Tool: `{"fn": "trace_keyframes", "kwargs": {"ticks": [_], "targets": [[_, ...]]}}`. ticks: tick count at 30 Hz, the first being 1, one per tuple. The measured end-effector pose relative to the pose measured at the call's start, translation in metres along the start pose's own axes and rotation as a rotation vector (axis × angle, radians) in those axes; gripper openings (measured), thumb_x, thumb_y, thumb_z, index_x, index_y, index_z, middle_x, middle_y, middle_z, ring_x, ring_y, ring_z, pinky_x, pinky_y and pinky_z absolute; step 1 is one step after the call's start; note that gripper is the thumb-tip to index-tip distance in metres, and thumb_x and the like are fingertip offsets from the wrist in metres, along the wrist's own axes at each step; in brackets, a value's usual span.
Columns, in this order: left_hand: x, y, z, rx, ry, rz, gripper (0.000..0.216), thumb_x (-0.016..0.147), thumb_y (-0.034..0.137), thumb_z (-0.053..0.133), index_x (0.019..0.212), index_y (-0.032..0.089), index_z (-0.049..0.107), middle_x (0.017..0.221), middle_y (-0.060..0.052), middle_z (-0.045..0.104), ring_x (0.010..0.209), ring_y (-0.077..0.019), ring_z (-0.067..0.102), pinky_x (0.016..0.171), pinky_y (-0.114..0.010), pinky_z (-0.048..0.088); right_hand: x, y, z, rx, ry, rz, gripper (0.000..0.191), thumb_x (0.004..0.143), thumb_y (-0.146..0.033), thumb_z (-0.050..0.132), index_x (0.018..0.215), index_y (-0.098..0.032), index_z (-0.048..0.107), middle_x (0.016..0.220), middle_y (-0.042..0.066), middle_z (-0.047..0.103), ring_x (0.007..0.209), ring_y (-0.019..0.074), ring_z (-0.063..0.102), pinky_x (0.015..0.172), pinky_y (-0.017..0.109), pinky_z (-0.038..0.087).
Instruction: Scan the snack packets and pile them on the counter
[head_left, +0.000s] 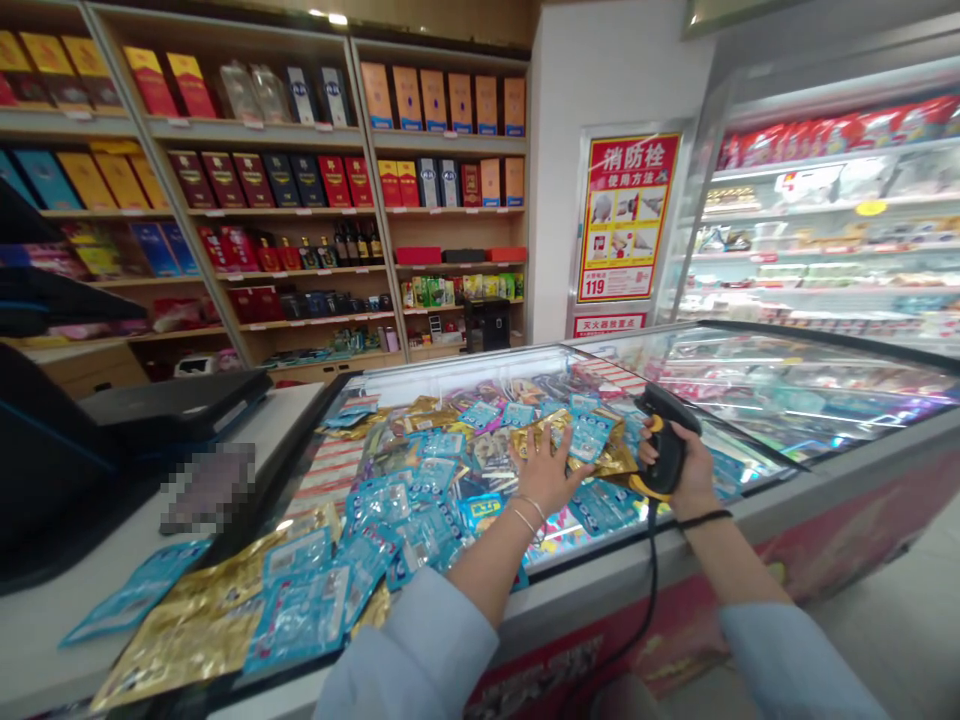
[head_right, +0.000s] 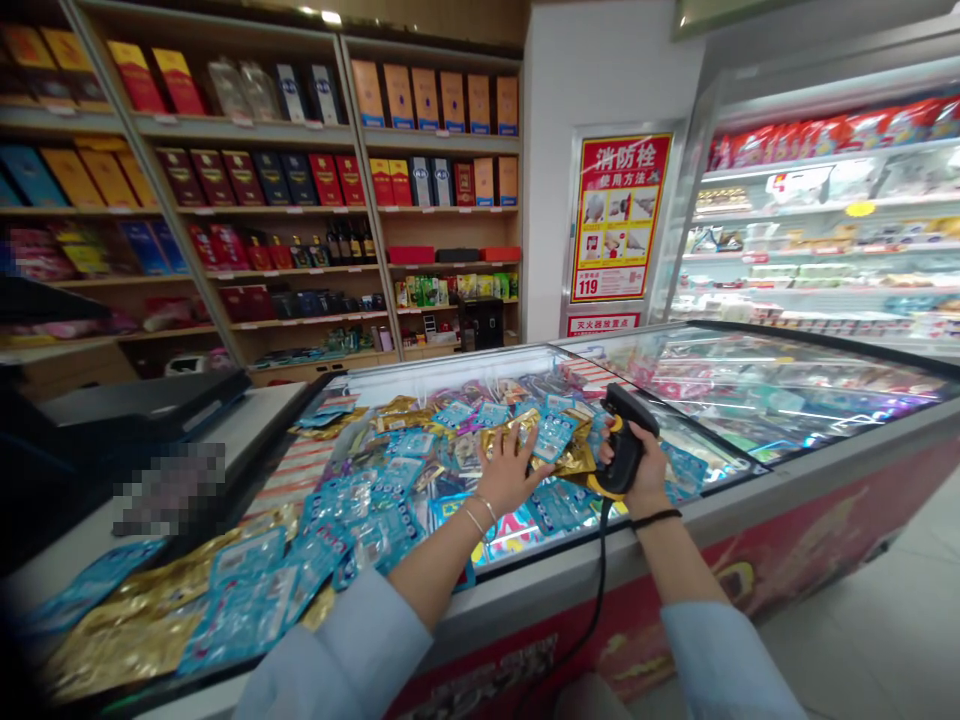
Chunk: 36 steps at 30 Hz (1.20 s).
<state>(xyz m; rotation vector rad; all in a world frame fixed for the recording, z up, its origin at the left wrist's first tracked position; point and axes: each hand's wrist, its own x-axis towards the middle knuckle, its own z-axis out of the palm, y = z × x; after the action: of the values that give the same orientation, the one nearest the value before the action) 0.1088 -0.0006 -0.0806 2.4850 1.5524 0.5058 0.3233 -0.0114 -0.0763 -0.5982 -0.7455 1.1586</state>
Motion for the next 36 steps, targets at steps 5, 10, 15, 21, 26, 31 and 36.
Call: {"fn": "trace_keyframes", "kwargs": {"ticks": [5, 10, 15, 21, 26, 31, 36], "targets": [[-0.002, 0.006, -0.001, -0.002, 0.013, -0.013, 0.073, 0.092, 0.068, 0.024, 0.157, 0.036, 0.015, 0.165, -0.008, 0.011, 0.150, -0.0416, 0.010, 0.110, -0.076, 0.014, -0.002, 0.000, 0.003, 0.011, 0.002, -0.013, 0.023, 0.068, -0.038, 0.067, 0.082, -0.020, 0.064, 0.067, -0.001, 0.054, 0.045, 0.0083, 0.044, 0.038, 0.021, 0.042], [-0.002, 0.007, -0.007, 0.003, 0.068, -0.010, 0.078, 0.088, 0.074, 0.024, 0.156, 0.035, 0.020, 0.165, -0.009, 0.016, 0.150, -0.0418, 0.013, 0.112, -0.074, 0.014, -0.004, -0.003, 0.005, -0.019, 0.008, -0.048, 0.022, 0.071, -0.041, 0.064, 0.080, -0.021, 0.062, 0.068, 0.000, 0.051, 0.044, 0.0096, 0.041, 0.035, 0.023, 0.039], [-0.002, 0.007, -0.008, 0.016, 0.113, 0.013, 0.085, 0.084, 0.079, 0.030, 0.156, 0.036, 0.020, 0.164, -0.007, 0.020, 0.149, -0.0434, 0.015, 0.113, -0.073, 0.014, -0.012, -0.008, 0.004, 0.010, -0.003, -0.082, 0.020, 0.072, -0.040, 0.062, 0.083, -0.023, 0.062, 0.070, -0.001, 0.046, 0.045, 0.0091, 0.035, 0.036, 0.023, 0.038], [-0.001, 0.005, -0.004, 0.032, 0.129, 0.006, 0.091, 0.084, 0.076, 0.034, 0.158, 0.029, 0.011, 0.164, -0.011, 0.019, 0.149, -0.0425, 0.016, 0.114, -0.071, 0.017, -0.017, -0.010, 0.004, 0.036, 0.015, -0.109, 0.019, 0.075, -0.041, 0.058, 0.083, -0.025, 0.060, 0.073, -0.001, 0.040, 0.046, 0.0098, 0.029, 0.037, 0.026, 0.036], [-0.002, 0.006, -0.025, -0.057, 0.157, -0.060, 0.089, 0.087, 0.074, 0.033, 0.158, 0.023, 0.016, 0.164, -0.014, 0.018, 0.149, -0.0408, 0.018, 0.116, -0.065, 0.021, -0.022, -0.013, 0.014, -0.003, -0.006, -0.112, 0.020, 0.079, -0.043, 0.054, 0.082, -0.026, 0.063, 0.071, 0.001, 0.039, 0.045, 0.0114, 0.025, 0.037, 0.030, 0.030], [0.000, -0.024, -0.098, -0.321, 0.446, -0.090, 0.079, 0.093, 0.067, 0.031, 0.154, 0.017, 0.025, 0.160, -0.018, 0.027, 0.149, -0.0310, 0.024, 0.119, -0.049, 0.025, -0.025, -0.016, 0.048, -0.058, -0.098, -0.065, 0.022, 0.074, -0.045, 0.056, 0.078, -0.024, 0.063, 0.066, 0.001, 0.041, 0.041, 0.0099, 0.027, 0.035, 0.028, 0.025], [-0.016, -0.106, -0.153, -0.226, 0.672, -0.153, 0.063, 0.092, 0.050, 0.051, 0.141, 0.012, 0.043, 0.148, -0.020, 0.046, 0.142, -0.0283, 0.039, 0.117, -0.042, 0.030, -0.013, -0.001, 0.116, -0.067, -0.264, 0.055, 0.021, 0.072, -0.042, 0.059, 0.078, -0.023, 0.060, 0.064, 0.000, 0.050, 0.039, 0.0096, 0.036, 0.033, 0.025, 0.031]]}}
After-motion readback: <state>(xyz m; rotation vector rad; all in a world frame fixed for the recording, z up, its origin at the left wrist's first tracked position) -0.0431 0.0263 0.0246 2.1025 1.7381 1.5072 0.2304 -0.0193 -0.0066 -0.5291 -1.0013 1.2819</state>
